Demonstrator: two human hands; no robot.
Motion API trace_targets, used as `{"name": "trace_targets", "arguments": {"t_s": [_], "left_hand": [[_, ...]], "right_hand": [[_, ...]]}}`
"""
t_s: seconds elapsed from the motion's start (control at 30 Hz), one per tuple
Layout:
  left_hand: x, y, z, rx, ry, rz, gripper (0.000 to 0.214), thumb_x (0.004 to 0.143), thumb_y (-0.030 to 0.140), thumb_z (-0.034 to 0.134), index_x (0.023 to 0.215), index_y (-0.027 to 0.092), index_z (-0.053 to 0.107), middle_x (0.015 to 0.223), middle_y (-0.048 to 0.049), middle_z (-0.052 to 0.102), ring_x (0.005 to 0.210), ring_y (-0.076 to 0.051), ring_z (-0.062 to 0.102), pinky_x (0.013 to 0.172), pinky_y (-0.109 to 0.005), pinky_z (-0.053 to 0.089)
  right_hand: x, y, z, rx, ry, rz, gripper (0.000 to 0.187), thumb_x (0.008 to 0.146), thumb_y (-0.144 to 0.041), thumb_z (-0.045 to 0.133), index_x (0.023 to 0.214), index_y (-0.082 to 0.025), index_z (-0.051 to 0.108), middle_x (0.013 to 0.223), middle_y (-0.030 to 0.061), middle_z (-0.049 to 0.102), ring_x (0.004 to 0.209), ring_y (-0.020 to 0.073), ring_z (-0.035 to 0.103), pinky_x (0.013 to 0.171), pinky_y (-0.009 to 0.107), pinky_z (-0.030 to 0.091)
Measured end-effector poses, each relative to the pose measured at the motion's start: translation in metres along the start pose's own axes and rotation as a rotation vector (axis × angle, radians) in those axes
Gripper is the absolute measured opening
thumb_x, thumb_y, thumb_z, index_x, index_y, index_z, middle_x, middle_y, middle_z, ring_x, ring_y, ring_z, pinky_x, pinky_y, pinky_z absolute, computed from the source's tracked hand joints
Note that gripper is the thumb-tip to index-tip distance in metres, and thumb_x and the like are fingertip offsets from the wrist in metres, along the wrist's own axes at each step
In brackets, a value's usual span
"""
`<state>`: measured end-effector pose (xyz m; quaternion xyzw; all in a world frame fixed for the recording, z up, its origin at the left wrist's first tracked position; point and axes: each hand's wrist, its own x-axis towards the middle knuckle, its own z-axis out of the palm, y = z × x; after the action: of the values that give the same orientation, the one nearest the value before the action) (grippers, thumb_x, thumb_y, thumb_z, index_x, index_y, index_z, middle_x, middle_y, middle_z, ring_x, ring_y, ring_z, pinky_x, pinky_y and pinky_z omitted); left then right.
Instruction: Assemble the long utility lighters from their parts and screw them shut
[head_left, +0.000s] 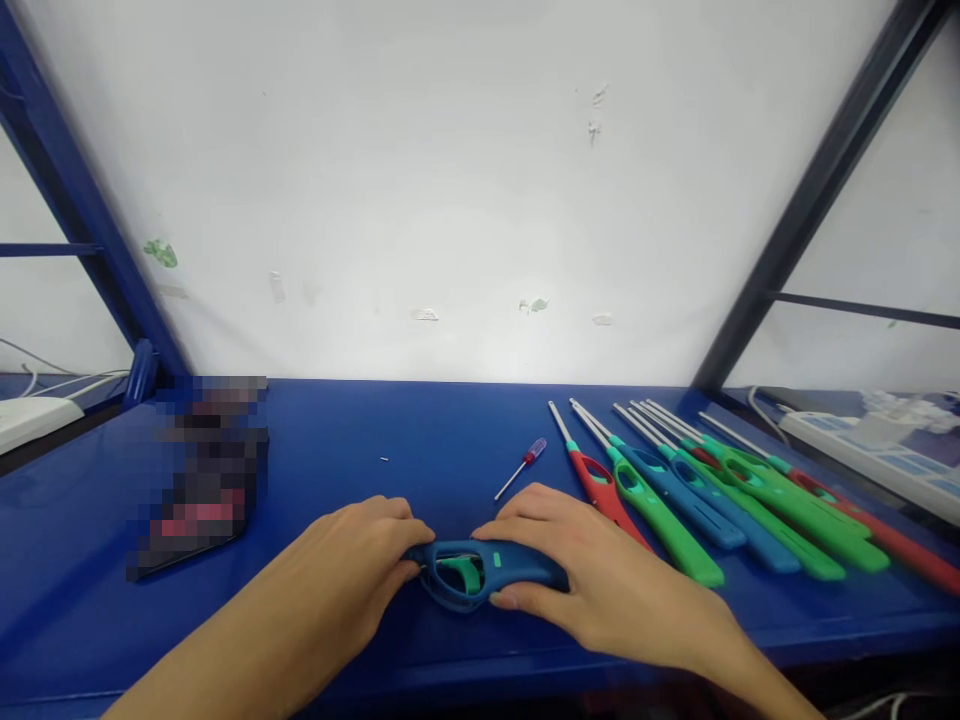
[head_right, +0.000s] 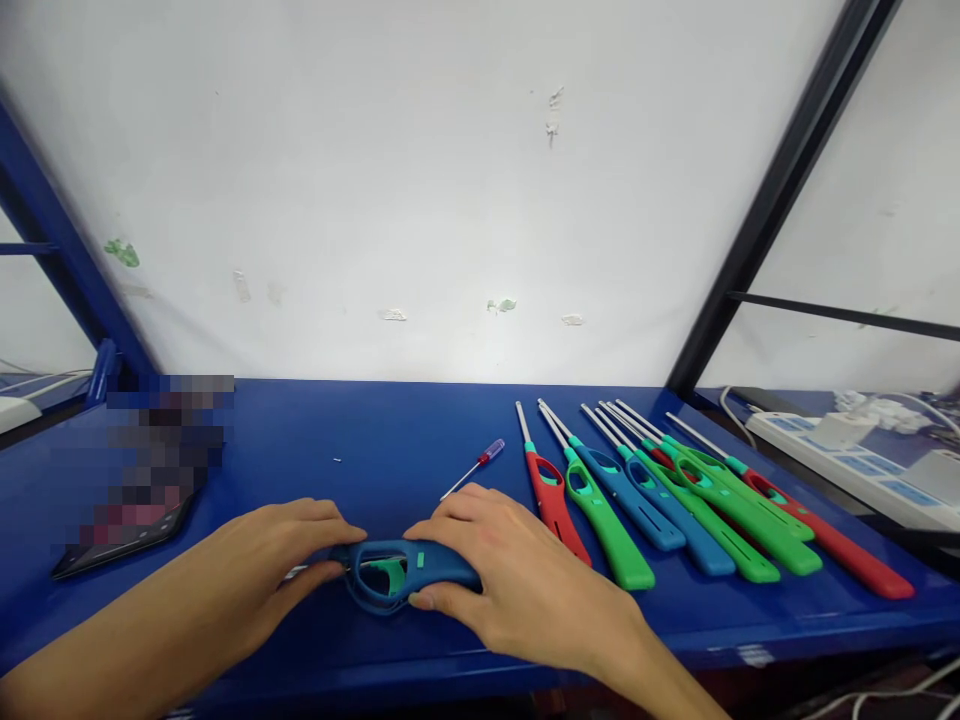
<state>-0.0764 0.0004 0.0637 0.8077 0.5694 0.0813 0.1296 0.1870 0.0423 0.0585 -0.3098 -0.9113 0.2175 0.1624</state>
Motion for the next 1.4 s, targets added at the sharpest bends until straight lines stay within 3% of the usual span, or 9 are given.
{"name": "trace_targets", "arguments": {"t_s": [0.23, 0.57, 0.83, 1.0, 1.2, 1.4], "left_hand": [[-0.006, -0.007, 0.007, 0.058, 0.035, -0.008, 0.035, 0.095, 0.007, 0.055, 0.105, 0.029, 0.08, 0.105, -0.0025, 0.074, 0.099, -0.023, 0.071, 0.087, -0.035, 0.05], [-0.017, -0.004, 0.01, 0.0, 0.073, 0.032, 0.034, 0.102, 0.02, 0.049, 0.119, 0.029, 0.077, 0.119, -0.0065, 0.072, 0.118, -0.025, 0.066, 0.106, -0.036, 0.049], [-0.014, -0.01, 0.013, -0.027, 0.091, 0.003, 0.033, 0.099, 0.022, 0.051, 0.115, 0.03, 0.079, 0.115, -0.0059, 0.074, 0.108, -0.024, 0.071, 0.101, -0.035, 0.052], [-0.002, -0.015, 0.016, -0.026, 0.052, -0.002, 0.031, 0.097, 0.025, 0.052, 0.097, 0.034, 0.083, 0.098, 0.0004, 0.077, 0.095, -0.022, 0.076, 0.089, -0.03, 0.057], [-0.005, -0.013, 0.026, 0.02, 0.133, 0.009, 0.033, 0.097, 0.018, 0.052, 0.099, 0.034, 0.082, 0.105, 0.0012, 0.078, 0.104, -0.022, 0.078, 0.097, -0.03, 0.056], [-0.004, -0.016, 0.038, 0.16, 0.057, -0.002, 0.033, 0.093, 0.012, 0.058, 0.114, 0.027, 0.08, 0.115, -0.0064, 0.076, 0.11, -0.026, 0.075, 0.105, -0.037, 0.054]], "right_hand": [[-0.008, 0.008, 0.012, -0.011, 0.012, 0.042, 0.04, 0.101, -0.04, 0.074, 0.14, -0.034, 0.069, 0.127, 0.0027, 0.071, 0.121, 0.0248, 0.066, 0.11, 0.038, 0.051], [-0.025, 0.017, 0.02, 0.035, 0.124, 0.111, 0.029, 0.104, -0.035, 0.071, 0.133, -0.038, 0.073, 0.126, 0.001, 0.07, 0.115, 0.0221, 0.069, 0.104, 0.034, 0.056], [-0.023, 0.018, 0.024, 0.013, 0.115, 0.102, 0.031, 0.104, -0.037, 0.07, 0.135, -0.035, 0.074, 0.125, 0.0022, 0.069, 0.116, 0.0221, 0.066, 0.106, 0.035, 0.055], [-0.024, 0.018, 0.026, 0.033, 0.124, 0.126, 0.031, 0.104, -0.037, 0.071, 0.135, -0.036, 0.074, 0.125, 0.0014, 0.07, 0.116, 0.0218, 0.067, 0.104, 0.034, 0.055], [-0.025, 0.014, 0.028, -0.022, 0.135, 0.123, 0.029, 0.105, -0.036, 0.069, 0.133, -0.035, 0.075, 0.122, 0.0024, 0.072, 0.111, 0.0237, 0.068, 0.1, 0.038, 0.056], [-0.027, 0.011, 0.033, -0.078, 0.16, 0.148, 0.03, 0.105, -0.039, 0.067, 0.134, -0.038, 0.074, 0.12, 0.0013, 0.071, 0.105, 0.0228, 0.068, 0.093, 0.036, 0.057]]}}
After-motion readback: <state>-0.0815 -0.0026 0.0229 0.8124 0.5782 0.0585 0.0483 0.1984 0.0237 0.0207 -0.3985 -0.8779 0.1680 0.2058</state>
